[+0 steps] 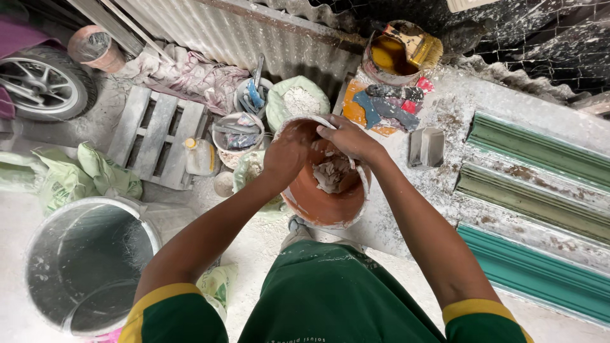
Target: The person mixes a white powder with water in an orange bucket using a trowel. They then walk to a tap, fill a pink scoop with water, and pour it into the bucket. The person returns to the mixing area and picks up a metal trowel.
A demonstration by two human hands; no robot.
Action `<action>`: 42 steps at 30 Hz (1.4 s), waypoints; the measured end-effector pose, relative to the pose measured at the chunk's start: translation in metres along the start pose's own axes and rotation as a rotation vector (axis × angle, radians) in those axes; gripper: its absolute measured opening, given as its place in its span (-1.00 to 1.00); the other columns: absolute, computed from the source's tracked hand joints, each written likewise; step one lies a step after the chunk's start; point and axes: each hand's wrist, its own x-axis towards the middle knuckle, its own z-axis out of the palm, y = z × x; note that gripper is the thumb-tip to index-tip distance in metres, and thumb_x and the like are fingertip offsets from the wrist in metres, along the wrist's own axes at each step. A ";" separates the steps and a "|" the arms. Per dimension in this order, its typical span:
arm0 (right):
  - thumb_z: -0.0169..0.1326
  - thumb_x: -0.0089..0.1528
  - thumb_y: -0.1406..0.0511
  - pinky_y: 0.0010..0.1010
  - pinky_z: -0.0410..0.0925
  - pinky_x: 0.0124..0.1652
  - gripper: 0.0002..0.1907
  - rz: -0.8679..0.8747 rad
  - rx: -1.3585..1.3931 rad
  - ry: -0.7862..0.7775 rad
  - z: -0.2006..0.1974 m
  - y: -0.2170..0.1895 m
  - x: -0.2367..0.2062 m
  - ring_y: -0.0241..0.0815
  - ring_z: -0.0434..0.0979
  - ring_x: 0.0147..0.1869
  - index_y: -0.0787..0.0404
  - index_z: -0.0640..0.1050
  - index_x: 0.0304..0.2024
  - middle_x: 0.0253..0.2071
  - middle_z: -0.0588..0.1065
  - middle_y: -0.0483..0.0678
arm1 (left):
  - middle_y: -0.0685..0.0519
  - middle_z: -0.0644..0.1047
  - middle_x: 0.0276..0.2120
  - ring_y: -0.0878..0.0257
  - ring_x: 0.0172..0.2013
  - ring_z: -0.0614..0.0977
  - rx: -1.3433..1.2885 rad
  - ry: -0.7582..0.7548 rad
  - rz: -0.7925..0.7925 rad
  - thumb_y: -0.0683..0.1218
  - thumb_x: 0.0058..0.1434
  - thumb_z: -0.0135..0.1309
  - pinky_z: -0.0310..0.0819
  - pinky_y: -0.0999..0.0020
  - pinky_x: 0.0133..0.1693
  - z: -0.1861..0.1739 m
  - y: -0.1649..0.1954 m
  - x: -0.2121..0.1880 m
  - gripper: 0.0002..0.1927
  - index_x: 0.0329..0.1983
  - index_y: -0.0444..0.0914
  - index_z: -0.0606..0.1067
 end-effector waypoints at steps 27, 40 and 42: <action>-0.01 0.25 -0.15 -0.13 0.09 0.38 -0.13 0.189 -0.074 -0.059 -0.002 -0.015 0.016 0.05 0.16 0.54 0.14 0.19 0.46 0.49 0.17 0.11 | -0.07 0.61 -0.26 0.21 -0.49 0.67 0.021 -0.298 -0.049 -0.16 0.37 -0.05 0.51 0.32 -0.57 -0.063 -0.019 -0.003 -0.62 0.24 -0.28 0.40; 0.02 0.24 -0.12 -0.19 0.10 0.38 -0.18 0.209 0.041 -0.020 -0.014 -0.007 0.024 -0.01 0.25 0.50 0.08 0.25 0.44 0.41 0.31 0.10 | -0.09 0.56 -0.40 0.10 -0.44 0.64 -0.670 -0.604 0.002 -0.07 0.44 -0.15 0.63 0.15 -0.36 -0.078 0.016 -0.098 -0.76 -0.04 -0.31 0.45; 0.03 0.27 -0.13 -0.14 0.03 0.38 -0.16 0.242 0.021 0.035 -0.015 -0.010 0.023 0.01 0.12 0.53 0.09 0.16 0.47 0.47 0.18 0.08 | -0.08 0.57 -0.41 0.11 -0.45 0.64 -0.964 -0.601 -0.014 -0.05 0.45 -0.19 0.61 0.14 -0.38 -0.078 0.028 -0.125 -0.74 0.04 -0.28 0.39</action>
